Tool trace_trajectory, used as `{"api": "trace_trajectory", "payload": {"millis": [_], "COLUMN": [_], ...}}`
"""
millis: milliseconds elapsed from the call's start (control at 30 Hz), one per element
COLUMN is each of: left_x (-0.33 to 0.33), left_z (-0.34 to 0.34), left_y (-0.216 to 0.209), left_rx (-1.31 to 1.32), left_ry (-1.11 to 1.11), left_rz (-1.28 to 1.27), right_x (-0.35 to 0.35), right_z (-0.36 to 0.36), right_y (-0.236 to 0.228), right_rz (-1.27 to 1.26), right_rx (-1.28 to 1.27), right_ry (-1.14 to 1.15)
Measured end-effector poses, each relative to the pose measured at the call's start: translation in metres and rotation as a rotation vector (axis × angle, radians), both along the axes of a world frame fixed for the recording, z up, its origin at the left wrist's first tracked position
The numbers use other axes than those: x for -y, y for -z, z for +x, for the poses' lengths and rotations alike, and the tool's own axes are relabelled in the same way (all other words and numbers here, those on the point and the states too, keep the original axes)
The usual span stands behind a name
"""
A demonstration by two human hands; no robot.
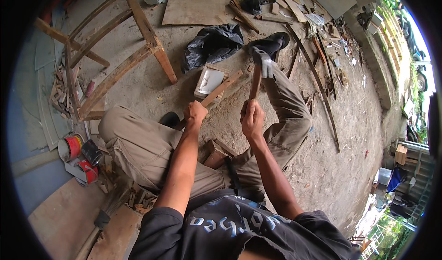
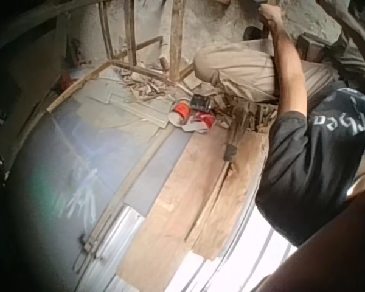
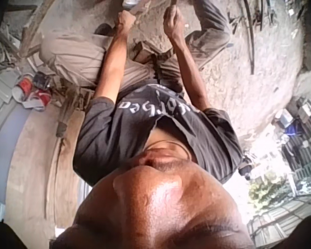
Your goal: The person sits on the floor and uses a hammer to repeatedly strike a small wooden frame, then switches to a hand saw to cut a piece of wood. The person continues hammering and sawing the wooden frame.
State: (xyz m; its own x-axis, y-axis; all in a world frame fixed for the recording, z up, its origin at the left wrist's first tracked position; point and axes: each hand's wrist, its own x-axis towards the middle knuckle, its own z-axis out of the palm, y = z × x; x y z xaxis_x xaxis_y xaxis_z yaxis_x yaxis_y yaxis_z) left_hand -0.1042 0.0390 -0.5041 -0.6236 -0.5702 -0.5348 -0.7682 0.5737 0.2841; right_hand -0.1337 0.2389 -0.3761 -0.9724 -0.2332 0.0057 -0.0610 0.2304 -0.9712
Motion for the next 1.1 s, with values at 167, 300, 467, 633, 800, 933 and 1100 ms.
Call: {"api": "trace_trajectory", "payload": {"millis": [167,300,467,633,800,933,1100], "left_x": [-0.001,-0.006,-0.009,-0.007,-0.007,-0.011,-0.01], "left_z": [-0.001,0.001,0.001,-0.001,-0.003,0.001,-0.003], "left_y": [0.004,0.0,-0.005,-0.006,-0.004,-0.004,-0.004], "left_rx": [-0.017,0.014,0.033,0.039,0.044,-0.024,-0.05], "left_ry": [0.0,-0.037,-0.038,-0.008,0.015,-0.013,0.005], "left_rz": [0.041,0.067,0.024,0.07,0.062,-0.001,0.027], "right_x": [0.006,0.008,0.014,0.008,-0.006,-0.008,-0.003], "right_z": [0.016,0.014,-0.014,0.0,0.006,-0.002,0.006], "right_y": [0.042,0.027,-0.001,0.043,0.058,0.039,0.054], "right_rz": [0.337,0.195,-0.001,0.456,0.474,0.307,0.456], "right_rx": [0.267,0.289,-0.094,0.062,0.138,0.016,0.217], "right_ry": [0.056,0.089,0.037,-0.051,0.009,0.046,0.006]}}
